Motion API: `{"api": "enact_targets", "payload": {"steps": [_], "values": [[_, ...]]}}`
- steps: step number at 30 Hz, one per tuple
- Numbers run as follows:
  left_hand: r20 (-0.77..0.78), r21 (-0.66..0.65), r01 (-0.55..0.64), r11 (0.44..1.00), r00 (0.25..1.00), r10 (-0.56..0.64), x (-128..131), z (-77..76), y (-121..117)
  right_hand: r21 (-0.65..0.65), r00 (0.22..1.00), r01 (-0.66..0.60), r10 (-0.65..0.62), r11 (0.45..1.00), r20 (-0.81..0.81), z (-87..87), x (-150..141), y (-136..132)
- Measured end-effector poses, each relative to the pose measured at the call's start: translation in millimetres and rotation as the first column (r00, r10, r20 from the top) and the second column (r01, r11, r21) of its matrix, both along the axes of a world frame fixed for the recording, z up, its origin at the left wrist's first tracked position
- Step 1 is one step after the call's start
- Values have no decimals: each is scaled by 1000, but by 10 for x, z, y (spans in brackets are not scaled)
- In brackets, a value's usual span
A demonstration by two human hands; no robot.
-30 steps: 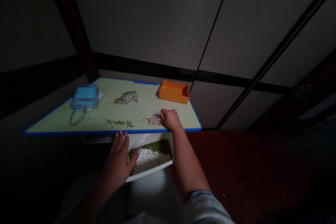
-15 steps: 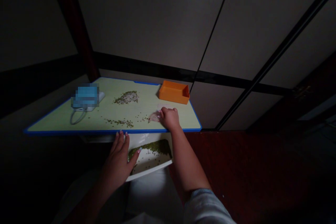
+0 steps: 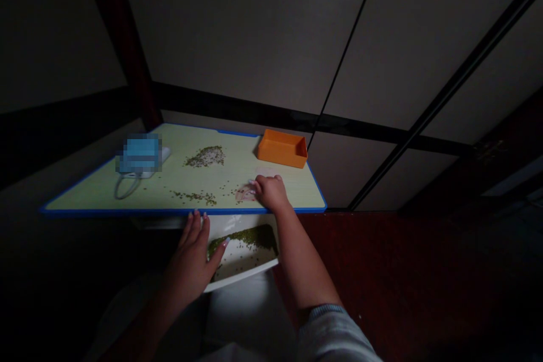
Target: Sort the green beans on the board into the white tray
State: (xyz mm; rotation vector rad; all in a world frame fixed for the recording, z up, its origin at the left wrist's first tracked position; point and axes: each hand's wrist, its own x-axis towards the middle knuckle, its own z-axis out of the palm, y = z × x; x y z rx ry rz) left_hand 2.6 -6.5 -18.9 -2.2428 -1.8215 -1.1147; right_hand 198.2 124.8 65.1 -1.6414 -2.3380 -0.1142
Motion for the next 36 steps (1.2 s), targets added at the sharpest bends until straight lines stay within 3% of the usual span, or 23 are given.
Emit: {"api": "enact_targets", "payload": {"steps": [7,15,19,27,36], "values": [[-8,0,3,1000,1000,-3,-3,8,-9,-11,998,2,-3,1000,-69,19,151,-43],[10,1,-1,1000,1000,1,-5,3,-4,-29,994,-48,45,998,-100,70,125,-105],[-11,4,-3,1000,1000,3,-7,6,-4,-29,997,-40,38,999,-72,69,97,-104],[-26,-1,-14,1000,1000,14,1,14,-6,-21,994,111,-111,994,10,30,109,-53],[-63,14,-11,1000,998,12,2,26,-4,-26,999,43,-42,999,19,22,26,-43]]}}
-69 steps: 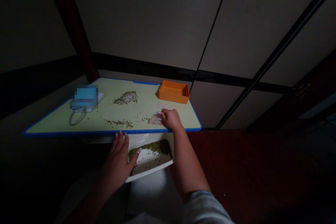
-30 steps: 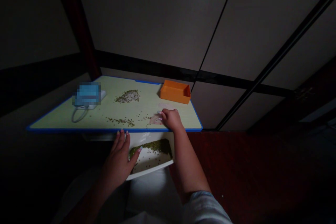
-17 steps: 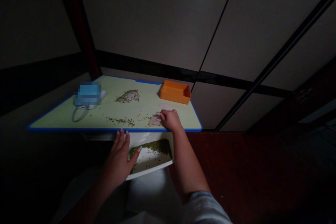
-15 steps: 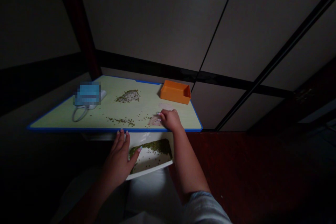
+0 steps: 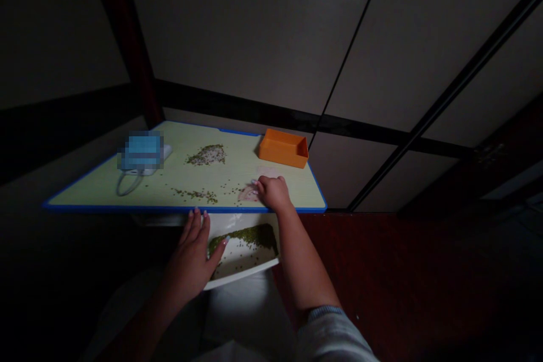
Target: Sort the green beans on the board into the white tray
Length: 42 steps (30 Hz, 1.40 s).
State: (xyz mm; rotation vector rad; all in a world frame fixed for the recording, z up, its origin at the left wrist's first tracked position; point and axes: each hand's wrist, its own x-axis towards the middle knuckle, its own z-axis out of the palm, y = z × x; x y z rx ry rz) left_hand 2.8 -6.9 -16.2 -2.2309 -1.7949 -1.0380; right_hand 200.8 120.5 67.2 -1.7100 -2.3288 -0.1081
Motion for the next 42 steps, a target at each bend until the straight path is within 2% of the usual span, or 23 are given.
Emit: {"api": "enact_targets", "payload": {"steps": [6,17,24,29,34,42], "values": [[10,1,2,1000,1000,-2,-4,-6,-4,10,998,-61,61,998,-10,-15,10,-10],[17,-18,2,1000,1000,-2,11,13,-10,-16,995,-96,96,995,12,-1,-116,-52],[0,-16,0,1000,1000,0,6,16,-7,-39,983,-157,152,987,-107,-38,14,-32],[25,-18,3,1000,1000,-2,9,10,-9,-13,985,-111,108,994,-132,-40,43,-15],[27,-15,1,1000,1000,0,10,7,-10,-2,999,-45,45,999,0,2,-103,-45],[41,-1,12,1000,999,-12,4,-2,-3,7,972,212,-211,977,101,17,-55,-17]]}}
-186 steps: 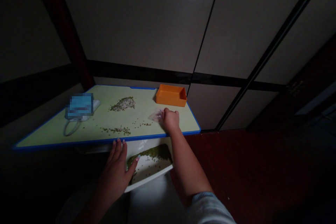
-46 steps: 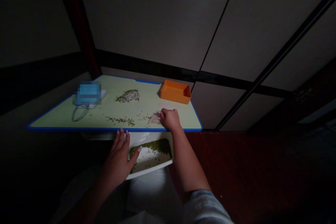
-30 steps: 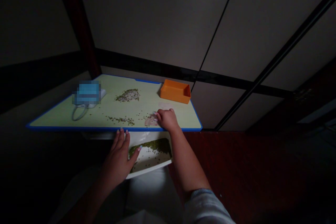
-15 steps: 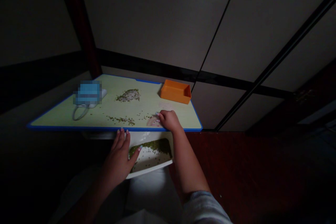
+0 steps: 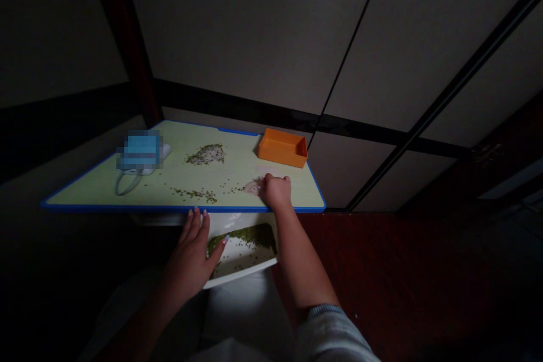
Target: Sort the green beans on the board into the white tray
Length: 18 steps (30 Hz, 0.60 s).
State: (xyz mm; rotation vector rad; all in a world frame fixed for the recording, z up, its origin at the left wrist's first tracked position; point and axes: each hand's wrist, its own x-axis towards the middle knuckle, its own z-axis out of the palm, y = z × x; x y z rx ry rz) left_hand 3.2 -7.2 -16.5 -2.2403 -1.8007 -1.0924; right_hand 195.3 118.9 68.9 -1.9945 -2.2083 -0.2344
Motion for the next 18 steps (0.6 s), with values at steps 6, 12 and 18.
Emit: {"api": "enact_targets", "payload": {"steps": [6,12,18], "values": [[16,-16,-5,1000,1000,5,11,3,-1,-2,995,98,-98,995,-18,-7,76,34],[17,-16,-10,1000,1000,10,16,1,3,36,984,166,-163,985,-65,-24,110,54],[17,-5,-11,1000,1000,11,15,-9,3,47,997,6,-3,999,-78,-34,79,48]]}}
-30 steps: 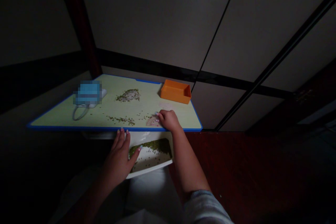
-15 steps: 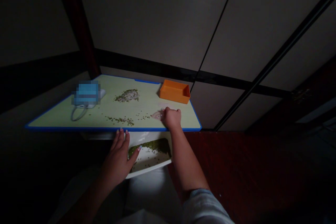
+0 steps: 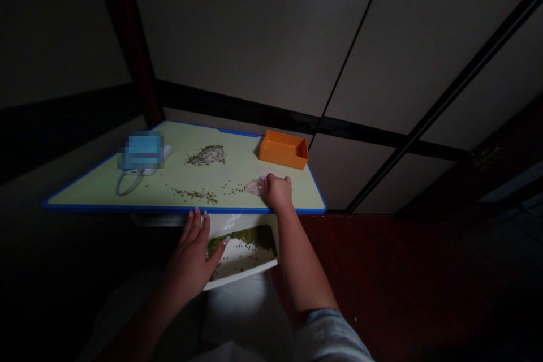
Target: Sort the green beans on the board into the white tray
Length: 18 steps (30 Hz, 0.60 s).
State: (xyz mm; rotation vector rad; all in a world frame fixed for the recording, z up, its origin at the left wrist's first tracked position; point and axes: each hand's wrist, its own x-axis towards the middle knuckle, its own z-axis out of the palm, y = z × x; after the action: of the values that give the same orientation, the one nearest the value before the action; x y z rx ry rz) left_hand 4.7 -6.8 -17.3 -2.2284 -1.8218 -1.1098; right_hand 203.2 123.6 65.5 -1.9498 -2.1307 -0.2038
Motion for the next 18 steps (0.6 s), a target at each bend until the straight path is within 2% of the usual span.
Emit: {"api": "enact_targets", "payload": {"steps": [3,12,18], "values": [[8,-4,0,1000,1000,0,1,4,-5,-2,999,-6,6,1000,39,6,-33,-5],[17,0,1,1000,1000,-1,16,11,-2,-13,987,154,-153,988,38,13,-16,65],[29,-4,-5,1000,1000,5,27,12,-2,-14,993,107,-106,994,50,19,-94,154]]}}
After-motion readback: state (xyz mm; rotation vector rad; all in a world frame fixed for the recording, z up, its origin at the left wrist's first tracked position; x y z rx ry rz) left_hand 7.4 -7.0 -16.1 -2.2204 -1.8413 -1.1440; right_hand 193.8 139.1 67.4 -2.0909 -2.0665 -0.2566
